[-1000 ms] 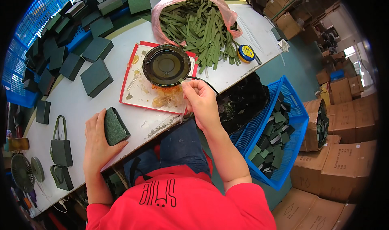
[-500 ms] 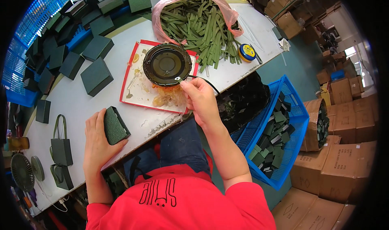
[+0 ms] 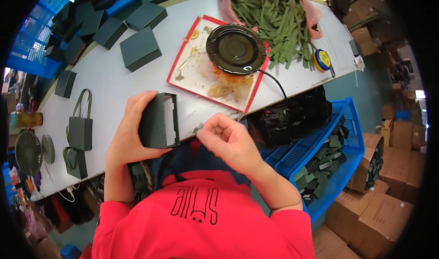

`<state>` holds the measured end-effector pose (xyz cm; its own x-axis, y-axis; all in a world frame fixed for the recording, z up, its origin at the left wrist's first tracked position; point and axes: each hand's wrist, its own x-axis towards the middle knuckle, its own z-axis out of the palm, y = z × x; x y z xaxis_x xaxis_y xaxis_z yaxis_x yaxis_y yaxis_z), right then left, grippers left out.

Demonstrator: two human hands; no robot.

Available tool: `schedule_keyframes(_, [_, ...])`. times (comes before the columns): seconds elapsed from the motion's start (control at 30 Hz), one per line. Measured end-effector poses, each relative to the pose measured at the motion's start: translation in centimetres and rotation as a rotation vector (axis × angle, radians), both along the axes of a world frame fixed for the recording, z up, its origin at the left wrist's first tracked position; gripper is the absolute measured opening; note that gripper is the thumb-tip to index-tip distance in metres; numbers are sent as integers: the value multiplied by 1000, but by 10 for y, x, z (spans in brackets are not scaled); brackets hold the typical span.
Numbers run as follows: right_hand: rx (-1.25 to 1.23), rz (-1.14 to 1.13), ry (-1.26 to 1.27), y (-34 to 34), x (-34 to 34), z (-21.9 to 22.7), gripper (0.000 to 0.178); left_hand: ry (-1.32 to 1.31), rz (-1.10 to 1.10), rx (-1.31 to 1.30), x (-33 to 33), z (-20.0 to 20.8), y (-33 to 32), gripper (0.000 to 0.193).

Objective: The person attaches green fabric straps to small green rectangular boxes. They pick up a box, thread a strap through a slot, and secure it, repeating this process for multiple units. The finished boxes are placed into a basket on the floor.

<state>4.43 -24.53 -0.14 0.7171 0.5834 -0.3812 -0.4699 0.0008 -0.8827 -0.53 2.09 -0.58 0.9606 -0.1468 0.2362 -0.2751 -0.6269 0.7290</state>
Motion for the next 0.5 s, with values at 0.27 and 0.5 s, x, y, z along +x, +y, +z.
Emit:
schedule_keyframes(0.27, [25,164,105,24,-5,-4,20,-11,-96,-21,0,2,-4,104])
schedule_keyframes(0.5, [-12,223,98,23,0,-4,20,-27,-145,-61,3,4,-5,100])
